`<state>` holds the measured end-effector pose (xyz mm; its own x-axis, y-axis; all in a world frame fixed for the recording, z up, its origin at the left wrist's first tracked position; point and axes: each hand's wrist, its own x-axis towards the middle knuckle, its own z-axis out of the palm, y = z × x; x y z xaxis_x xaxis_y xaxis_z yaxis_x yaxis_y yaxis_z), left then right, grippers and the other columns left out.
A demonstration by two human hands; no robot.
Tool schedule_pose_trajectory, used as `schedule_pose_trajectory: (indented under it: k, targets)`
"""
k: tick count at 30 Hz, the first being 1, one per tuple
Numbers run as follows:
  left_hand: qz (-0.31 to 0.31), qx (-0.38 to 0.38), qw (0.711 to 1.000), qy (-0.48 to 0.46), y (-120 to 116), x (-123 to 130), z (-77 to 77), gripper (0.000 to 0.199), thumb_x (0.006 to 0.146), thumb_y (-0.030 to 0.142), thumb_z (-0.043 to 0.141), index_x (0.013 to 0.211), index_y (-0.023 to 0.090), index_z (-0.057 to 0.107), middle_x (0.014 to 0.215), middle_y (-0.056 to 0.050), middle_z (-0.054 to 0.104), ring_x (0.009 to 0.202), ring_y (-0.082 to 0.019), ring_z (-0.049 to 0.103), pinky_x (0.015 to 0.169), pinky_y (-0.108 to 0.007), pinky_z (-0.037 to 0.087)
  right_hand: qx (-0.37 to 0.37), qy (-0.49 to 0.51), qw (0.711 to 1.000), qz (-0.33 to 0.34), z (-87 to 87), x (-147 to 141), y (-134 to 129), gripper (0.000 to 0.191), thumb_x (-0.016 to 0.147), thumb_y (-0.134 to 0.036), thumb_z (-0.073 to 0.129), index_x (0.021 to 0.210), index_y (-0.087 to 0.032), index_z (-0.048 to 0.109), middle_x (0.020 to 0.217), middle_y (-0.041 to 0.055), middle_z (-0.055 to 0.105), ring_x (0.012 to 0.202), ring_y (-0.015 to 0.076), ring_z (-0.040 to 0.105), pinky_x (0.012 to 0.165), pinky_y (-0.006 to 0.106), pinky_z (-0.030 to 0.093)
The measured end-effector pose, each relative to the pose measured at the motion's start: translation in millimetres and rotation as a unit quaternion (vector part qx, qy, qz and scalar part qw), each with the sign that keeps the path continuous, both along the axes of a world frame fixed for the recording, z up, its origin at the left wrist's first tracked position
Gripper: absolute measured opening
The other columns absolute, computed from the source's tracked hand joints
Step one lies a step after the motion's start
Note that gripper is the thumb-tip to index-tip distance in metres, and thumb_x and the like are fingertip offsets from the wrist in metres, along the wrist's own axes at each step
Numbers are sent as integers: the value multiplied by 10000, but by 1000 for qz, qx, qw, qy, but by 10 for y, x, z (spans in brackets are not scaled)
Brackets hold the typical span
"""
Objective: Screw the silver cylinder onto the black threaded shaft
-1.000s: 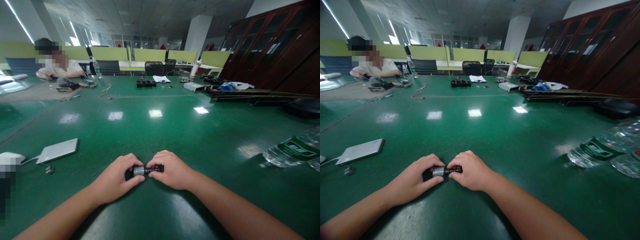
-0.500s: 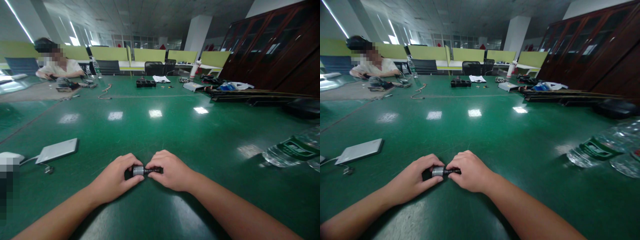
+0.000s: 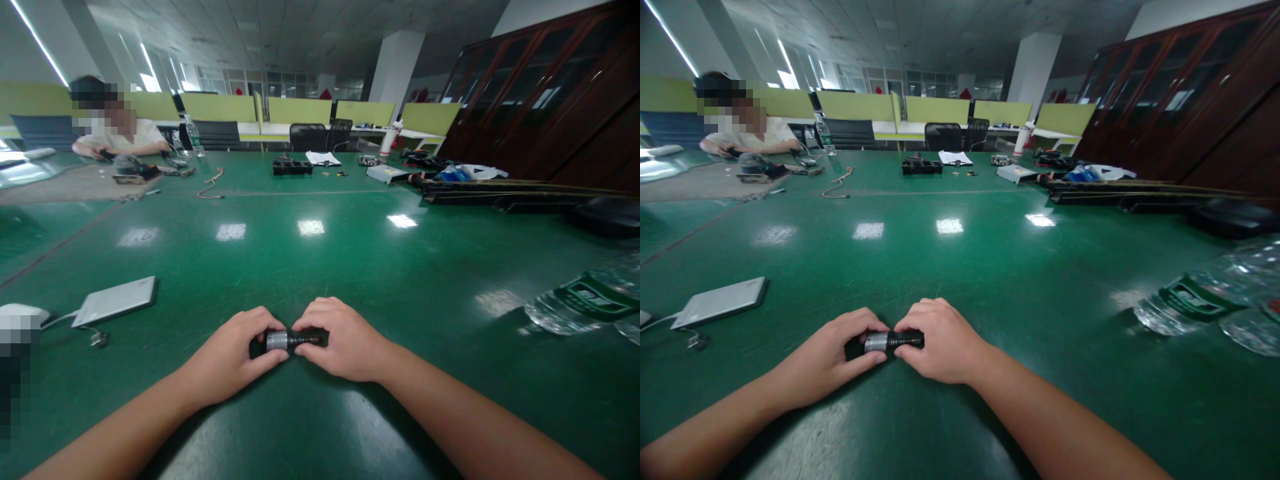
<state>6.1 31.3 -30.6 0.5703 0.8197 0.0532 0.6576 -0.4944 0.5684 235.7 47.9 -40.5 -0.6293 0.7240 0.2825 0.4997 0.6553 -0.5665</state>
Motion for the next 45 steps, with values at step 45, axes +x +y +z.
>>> schedule_pose_trajectory:
  k: [45]
  targets:
    - [21,-12,1000,15,-32,60,45,169,913,367,625,1000,222,642,897,-9,634,830,-211,575,761,-333,409,34,-15,998,49,-15,-16,32,116,837,-221,677,923,-183,745,813,31,727,798,177,622,791,324,413]
